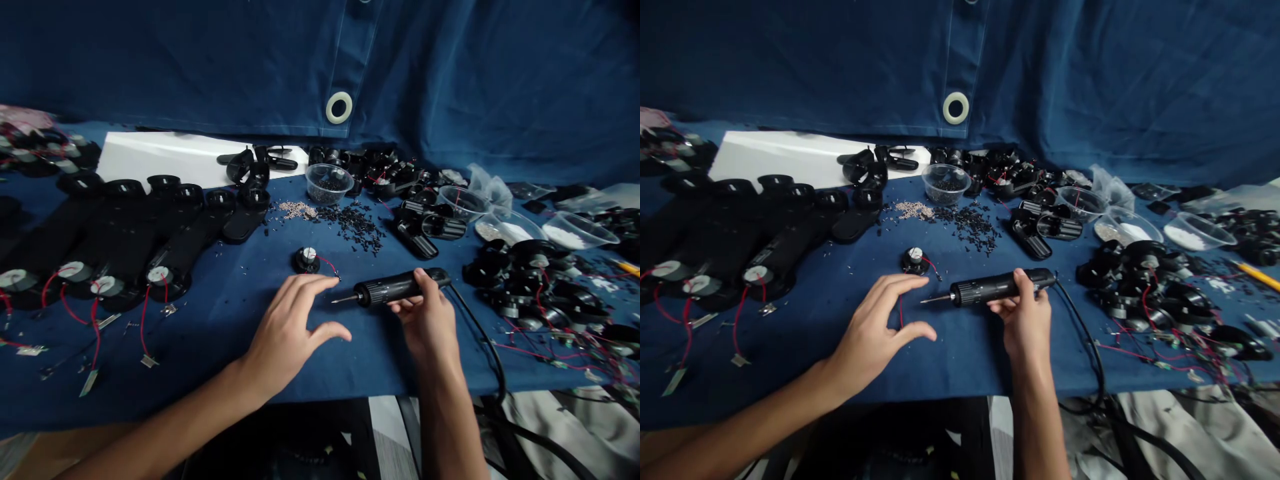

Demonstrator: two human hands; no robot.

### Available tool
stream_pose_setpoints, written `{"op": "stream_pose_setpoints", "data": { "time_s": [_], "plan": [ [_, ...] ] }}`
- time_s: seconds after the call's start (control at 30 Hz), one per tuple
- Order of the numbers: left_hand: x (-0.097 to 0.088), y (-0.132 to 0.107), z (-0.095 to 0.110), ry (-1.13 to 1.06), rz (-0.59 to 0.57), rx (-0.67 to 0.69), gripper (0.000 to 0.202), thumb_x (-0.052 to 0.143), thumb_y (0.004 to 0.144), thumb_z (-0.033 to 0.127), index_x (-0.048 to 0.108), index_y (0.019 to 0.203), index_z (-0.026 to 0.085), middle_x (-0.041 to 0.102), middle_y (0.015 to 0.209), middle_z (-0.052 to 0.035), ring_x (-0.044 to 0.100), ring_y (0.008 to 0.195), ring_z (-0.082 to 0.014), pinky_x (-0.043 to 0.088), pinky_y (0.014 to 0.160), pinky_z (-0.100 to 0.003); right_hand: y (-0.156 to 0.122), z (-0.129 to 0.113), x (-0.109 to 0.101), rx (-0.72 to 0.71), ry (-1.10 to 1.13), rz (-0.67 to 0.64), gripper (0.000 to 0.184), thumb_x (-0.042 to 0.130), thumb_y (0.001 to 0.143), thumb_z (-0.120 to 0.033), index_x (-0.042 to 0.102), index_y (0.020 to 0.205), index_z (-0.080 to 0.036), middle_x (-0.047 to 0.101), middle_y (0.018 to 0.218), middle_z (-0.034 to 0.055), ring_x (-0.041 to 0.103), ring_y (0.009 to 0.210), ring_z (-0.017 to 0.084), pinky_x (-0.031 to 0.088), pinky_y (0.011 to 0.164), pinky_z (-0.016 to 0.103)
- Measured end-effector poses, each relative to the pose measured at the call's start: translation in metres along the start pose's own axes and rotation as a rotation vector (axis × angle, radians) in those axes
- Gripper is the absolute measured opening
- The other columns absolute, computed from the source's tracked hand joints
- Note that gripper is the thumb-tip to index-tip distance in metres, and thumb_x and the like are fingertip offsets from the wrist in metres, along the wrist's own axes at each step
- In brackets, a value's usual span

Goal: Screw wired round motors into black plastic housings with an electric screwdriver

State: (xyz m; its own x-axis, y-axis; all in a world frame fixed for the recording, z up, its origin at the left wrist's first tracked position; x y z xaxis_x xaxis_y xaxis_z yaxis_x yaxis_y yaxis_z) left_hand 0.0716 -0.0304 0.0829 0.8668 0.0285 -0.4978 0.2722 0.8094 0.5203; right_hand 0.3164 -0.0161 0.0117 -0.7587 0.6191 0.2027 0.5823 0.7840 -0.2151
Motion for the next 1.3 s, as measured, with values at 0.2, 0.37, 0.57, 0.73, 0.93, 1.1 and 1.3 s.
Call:
{"op": "stream_pose_setpoints", "data": {
  "time_s": [0.2, 0.37, 0.57, 0.73, 0.93, 1.1, 1.3],
  "plan": [
    [-0.031, 0.02, -0.027, 0.186, 0.1, -0.041, 0.025, 0.053, 0.092, 0.028, 0.05, 0.114, 0.018, 0.055, 0.11, -0.0074, 0.051, 0.104, -0.0188, 0.042, 0.093, -0.035, 0.037, -0.009, -0.023, -0.001, -0.258, 0.009, 0.032, 0.067, 0.068, -0.038, 0.047, 0.082, -0.018, 0.056, 0.05, -0.0025, 0.055, 0.037, 0.015, 0.044, 0.033, 0.022],
    [-0.011, 0.036, -0.067, 0.309, -0.145, -0.143, 0.024, 0.049, 0.092, 0.023, 0.049, 0.116, 0.019, 0.053, 0.112, -0.006, 0.05, 0.105, -0.021, 0.041, 0.094, -0.039, 0.05, -0.004, -0.033, 0.029, -0.365, 0.122, 0.057, 0.074, 0.064, -0.036, 0.045, 0.109, -0.017, 0.059, 0.056, -0.0027, 0.056, 0.04, 0.017, 0.049, 0.033, 0.029],
    [0.016, 0.037, -0.082, 0.386, -0.248, -0.129, 0.049, 0.061, 0.085, 0.032, 0.04, 0.127, 0.018, 0.049, 0.119, -0.0099, 0.046, 0.11, -0.0262, 0.04, 0.095, -0.043, 0.051, 0.002, -0.028, 0.047, -0.626, 0.093, 0.121, 0.073, 0.068, -0.042, -0.012, 0.142, -0.001, 0.062, 0.056, 0.002, 0.061, 0.046, 0.026, 0.055, 0.044, 0.04],
    [-0.016, 0.03, -0.079, 0.138, -0.02, -0.361, 0.024, 0.034, 0.097, 0.029, 0.05, 0.112, 0.02, 0.058, 0.11, -0.0059, 0.055, 0.101, -0.0185, 0.043, 0.089, -0.035, 0.03, -0.019, -0.02, -0.067, -1.008, 0.039, 0.114, 0.06, 0.075, -0.056, -0.012, 0.147, -0.005, 0.06, 0.052, 0.0022, 0.057, 0.041, 0.025, 0.048, 0.043, 0.038],
    [0.001, -0.001, -0.077, -0.144, -0.269, -0.601, 0.022, 0.049, 0.09, 0.041, 0.057, 0.097, 0.021, 0.062, 0.079, 0.0008, 0.057, 0.069, -0.014, 0.043, 0.063, -0.026, -0.028, -0.039, 0.054, -0.39, -0.955, -0.36, 0.059, 0.052, 0.082, -0.055, 0.05, 0.13, -0.021, 0.065, 0.073, 0.0028, 0.06, 0.062, 0.017, 0.046, 0.059, 0.029],
    [0.026, 0.007, -0.06, -0.491, -0.358, -0.598, 0.017, 0.052, 0.088, 0.031, 0.058, 0.086, 0.015, 0.061, 0.075, -0.0005, 0.057, 0.066, -0.0116, 0.045, 0.063, -0.023, -0.065, -0.014, 0.112, -0.253, -0.854, -0.76, 0.044, 0.054, 0.082, -0.053, 0.063, 0.11, -0.02, 0.066, 0.079, 0.0018, 0.058, 0.068, 0.014, 0.045, 0.062, 0.026],
    [0.025, 0.031, -0.041, -0.436, -0.323, -0.412, 0.018, 0.043, 0.093, 0.026, 0.059, 0.094, 0.018, 0.063, 0.083, -0.0003, 0.06, 0.076, -0.0128, 0.046, 0.07, -0.024, -0.057, -0.02, 0.14, -0.27, -0.783, -0.869, 0.028, 0.054, 0.084, -0.045, 0.065, 0.091, -0.02, 0.064, 0.075, -0.0003, 0.057, 0.068, 0.012, 0.044, 0.064, 0.025]
  ]
}}
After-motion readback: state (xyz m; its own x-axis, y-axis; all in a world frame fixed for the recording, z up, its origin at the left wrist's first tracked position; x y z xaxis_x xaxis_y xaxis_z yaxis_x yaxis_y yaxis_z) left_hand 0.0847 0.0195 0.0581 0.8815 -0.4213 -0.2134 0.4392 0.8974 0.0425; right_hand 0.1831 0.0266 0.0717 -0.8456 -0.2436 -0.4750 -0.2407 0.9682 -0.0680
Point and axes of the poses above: each hand's wrist, its own y-axis towards the middle knuckle, its own x-axis out of the palm, z = x × y, the point moved 9 cm from there along y, towards the middle knuckle
